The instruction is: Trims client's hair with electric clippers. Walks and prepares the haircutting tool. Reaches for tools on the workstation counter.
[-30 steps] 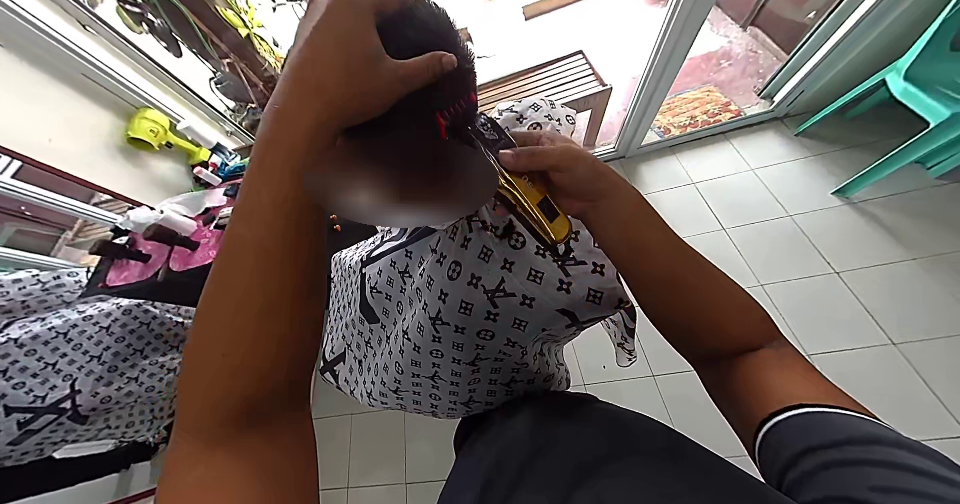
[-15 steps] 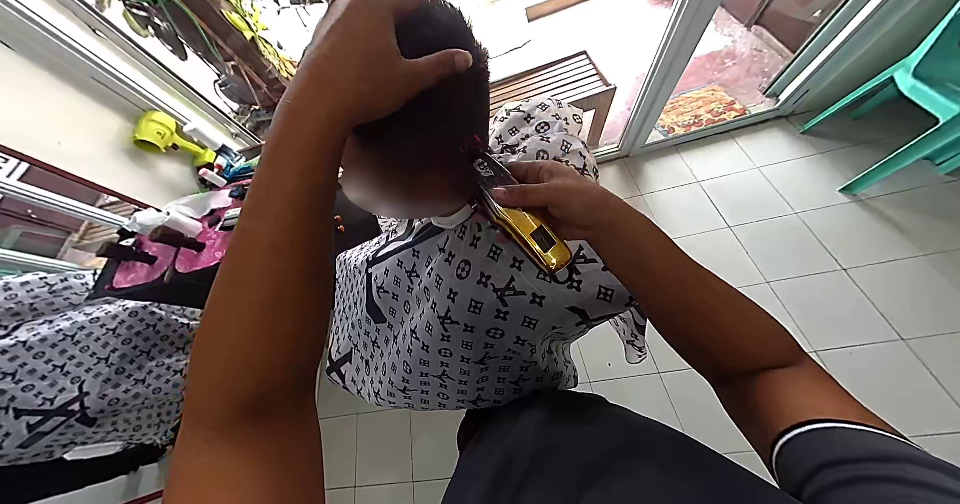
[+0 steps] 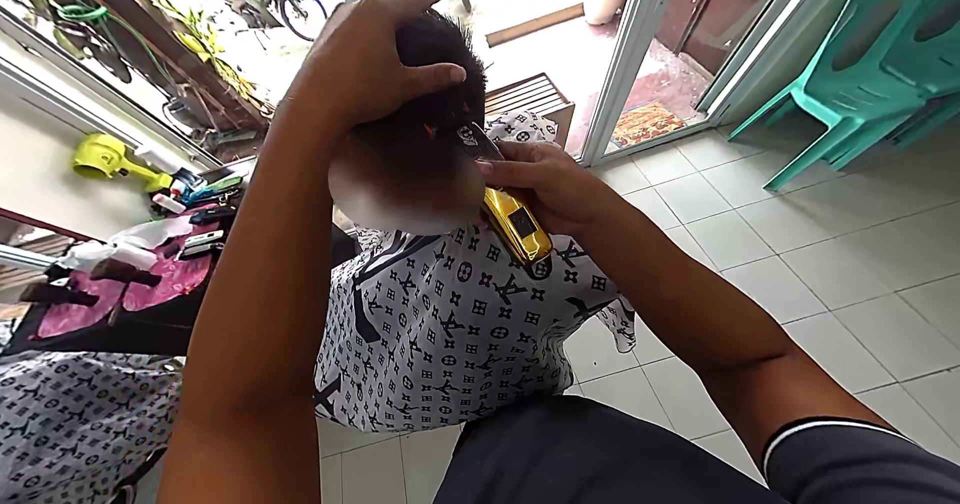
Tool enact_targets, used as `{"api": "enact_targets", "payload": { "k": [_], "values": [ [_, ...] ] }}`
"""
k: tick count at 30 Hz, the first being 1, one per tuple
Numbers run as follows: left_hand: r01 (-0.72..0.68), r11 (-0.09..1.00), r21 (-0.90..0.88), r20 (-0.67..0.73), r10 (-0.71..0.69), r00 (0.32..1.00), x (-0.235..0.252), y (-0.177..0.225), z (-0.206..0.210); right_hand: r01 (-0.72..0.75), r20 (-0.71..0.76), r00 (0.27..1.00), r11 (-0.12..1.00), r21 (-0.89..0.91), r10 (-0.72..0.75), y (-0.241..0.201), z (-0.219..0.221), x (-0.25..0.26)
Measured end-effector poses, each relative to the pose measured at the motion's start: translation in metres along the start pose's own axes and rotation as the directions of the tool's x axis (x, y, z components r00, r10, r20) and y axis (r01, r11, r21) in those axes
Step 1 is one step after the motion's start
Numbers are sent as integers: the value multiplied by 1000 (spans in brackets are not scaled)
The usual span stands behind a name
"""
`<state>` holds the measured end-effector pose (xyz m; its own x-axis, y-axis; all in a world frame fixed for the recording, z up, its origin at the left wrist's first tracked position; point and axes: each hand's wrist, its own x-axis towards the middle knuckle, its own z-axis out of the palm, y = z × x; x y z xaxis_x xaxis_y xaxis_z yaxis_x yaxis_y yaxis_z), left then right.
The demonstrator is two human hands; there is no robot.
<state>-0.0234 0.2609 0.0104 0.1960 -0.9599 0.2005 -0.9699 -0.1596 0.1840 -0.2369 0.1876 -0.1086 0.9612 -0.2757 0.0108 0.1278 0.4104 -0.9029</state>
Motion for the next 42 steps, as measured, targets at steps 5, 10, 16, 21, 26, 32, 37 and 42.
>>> {"api": "enact_targets", "payload": {
  "k": [5, 10, 16, 21, 26, 32, 37, 42],
  "values": [
    [-43, 998, -36, -19, 42, 999, -5, 0, -2, -9, -51, 999, 1000, -18, 8, 10, 10, -8],
    [-92, 992, -82, -45, 89, 995, -12, -13, -4, 4, -105, 994, 1000, -20, -6, 3, 27, -6],
    [35, 983, -181, -197, -72, 978, -33, -37, -5, 157, -20, 980, 841, -517, -196, 16, 35, -11],
    [119, 922, -367, -568, -324, 757, -121, -76, 30, 48, -77, 995, 981, -187, -63, 29, -11, -23],
    [322, 818, -477, -605, -571, 556, -241, -58, 131, -76, -25, 997, 997, -11, 75, 25, -45, -5],
    [719, 353, -599, -397, -911, 116, -407, -17, 280, 9, 53, 999, 996, 88, -14, 22, -57, 1],
    [487, -216, -846, 102, -963, -251, -460, 57, 336, 71, 110, 992, 994, -87, -61, 44, -34, -23],
    [315, -297, -901, 346, -931, 112, -434, 54, 298, -120, 354, 899, 923, -366, 257, 141, 41, -67]
  ]
}}
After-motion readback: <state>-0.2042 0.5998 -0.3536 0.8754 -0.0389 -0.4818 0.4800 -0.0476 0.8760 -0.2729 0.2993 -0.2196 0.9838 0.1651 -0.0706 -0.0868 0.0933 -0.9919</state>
